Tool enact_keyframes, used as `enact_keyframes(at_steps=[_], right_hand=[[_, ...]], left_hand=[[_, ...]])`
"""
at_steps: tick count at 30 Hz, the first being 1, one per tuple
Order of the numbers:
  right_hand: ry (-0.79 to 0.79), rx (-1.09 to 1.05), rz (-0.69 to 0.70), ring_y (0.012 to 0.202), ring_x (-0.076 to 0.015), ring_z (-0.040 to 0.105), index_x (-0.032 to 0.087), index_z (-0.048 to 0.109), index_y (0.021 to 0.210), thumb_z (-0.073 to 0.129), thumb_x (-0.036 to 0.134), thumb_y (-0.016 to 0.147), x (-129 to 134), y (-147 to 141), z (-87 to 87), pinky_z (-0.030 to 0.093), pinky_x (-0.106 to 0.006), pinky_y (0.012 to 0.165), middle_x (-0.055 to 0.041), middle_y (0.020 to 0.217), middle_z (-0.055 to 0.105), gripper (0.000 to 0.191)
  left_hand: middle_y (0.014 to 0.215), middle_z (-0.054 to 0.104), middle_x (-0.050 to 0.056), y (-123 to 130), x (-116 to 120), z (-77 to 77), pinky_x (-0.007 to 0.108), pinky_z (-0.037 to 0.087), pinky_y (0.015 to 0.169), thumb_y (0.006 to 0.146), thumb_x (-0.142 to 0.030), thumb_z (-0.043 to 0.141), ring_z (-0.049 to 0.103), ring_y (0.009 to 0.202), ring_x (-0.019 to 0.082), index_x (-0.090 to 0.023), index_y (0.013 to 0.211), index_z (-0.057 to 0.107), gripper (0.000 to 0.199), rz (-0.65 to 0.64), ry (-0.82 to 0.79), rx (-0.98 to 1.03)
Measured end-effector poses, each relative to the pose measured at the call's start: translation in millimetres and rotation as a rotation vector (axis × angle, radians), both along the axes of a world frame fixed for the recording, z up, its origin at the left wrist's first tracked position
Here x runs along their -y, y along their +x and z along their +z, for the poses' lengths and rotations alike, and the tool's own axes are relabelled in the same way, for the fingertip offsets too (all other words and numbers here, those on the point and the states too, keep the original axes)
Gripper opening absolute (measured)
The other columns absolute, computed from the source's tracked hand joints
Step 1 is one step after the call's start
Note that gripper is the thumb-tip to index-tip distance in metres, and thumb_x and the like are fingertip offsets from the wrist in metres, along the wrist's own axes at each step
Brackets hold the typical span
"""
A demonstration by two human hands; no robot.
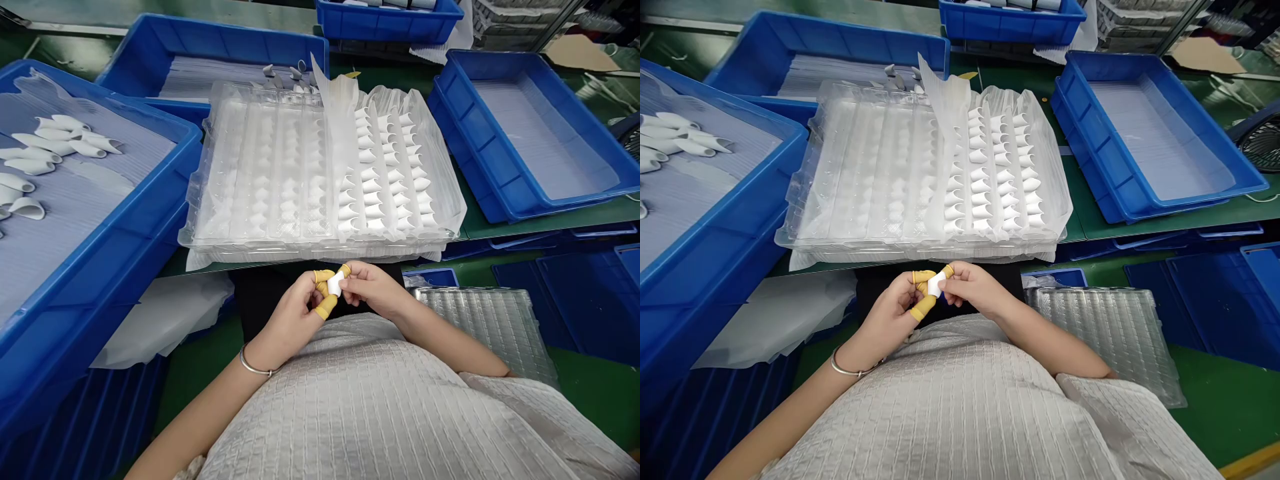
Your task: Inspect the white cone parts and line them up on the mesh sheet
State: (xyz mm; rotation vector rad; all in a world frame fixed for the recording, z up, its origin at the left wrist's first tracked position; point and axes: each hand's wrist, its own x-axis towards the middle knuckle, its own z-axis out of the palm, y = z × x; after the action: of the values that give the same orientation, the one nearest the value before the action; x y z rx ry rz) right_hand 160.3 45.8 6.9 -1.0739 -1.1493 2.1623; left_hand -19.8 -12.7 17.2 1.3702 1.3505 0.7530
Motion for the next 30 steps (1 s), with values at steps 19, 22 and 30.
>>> enact_keyframes(at_steps=[19,22,30], right_hand=[[0.099,0.055,0.065,0.061,-0.0101,0.048,0.019,0.05,0.085,0.068,0.025,0.073,4.8,-8.7,1.1,0.042,-0.023,0.053,0.0049,0.071,0.051,0.021],[0.119,0.055,0.062,0.061,-0.0097,0.047,0.019,0.049,0.083,0.066,0.023,0.072,5.0,-8.8,0.2,0.039,-0.022,0.054,0.005,0.071,0.051,0.02],[0.107,0.052,0.068,0.063,-0.0106,0.048,0.019,0.05,0.083,0.065,0.023,0.072,5.0,-8.0,1.8,0.04,-0.023,0.055,0.0046,0.072,0.05,0.019]], left_hand=[[0.074,0.057,0.001,1.1,-2.0,3.4,0.027,0.041,0.055,0.085,-0.023,0.054,0.05,0.062,0.013,-0.019,0.087,0.053,0.005,-0.053,0.23,-0.367],[0.072,0.055,0.0,1.5,-2.2,2.8,0.027,0.04,0.054,0.085,-0.024,0.054,0.05,0.061,0.013,-0.02,0.083,0.051,0.005,-0.059,0.242,-0.385],[0.072,0.055,0.001,1.1,-2.5,3.3,0.029,0.039,0.055,0.084,-0.023,0.053,0.05,0.061,0.014,-0.02,0.08,0.049,0.007,-0.061,0.231,-0.393]])
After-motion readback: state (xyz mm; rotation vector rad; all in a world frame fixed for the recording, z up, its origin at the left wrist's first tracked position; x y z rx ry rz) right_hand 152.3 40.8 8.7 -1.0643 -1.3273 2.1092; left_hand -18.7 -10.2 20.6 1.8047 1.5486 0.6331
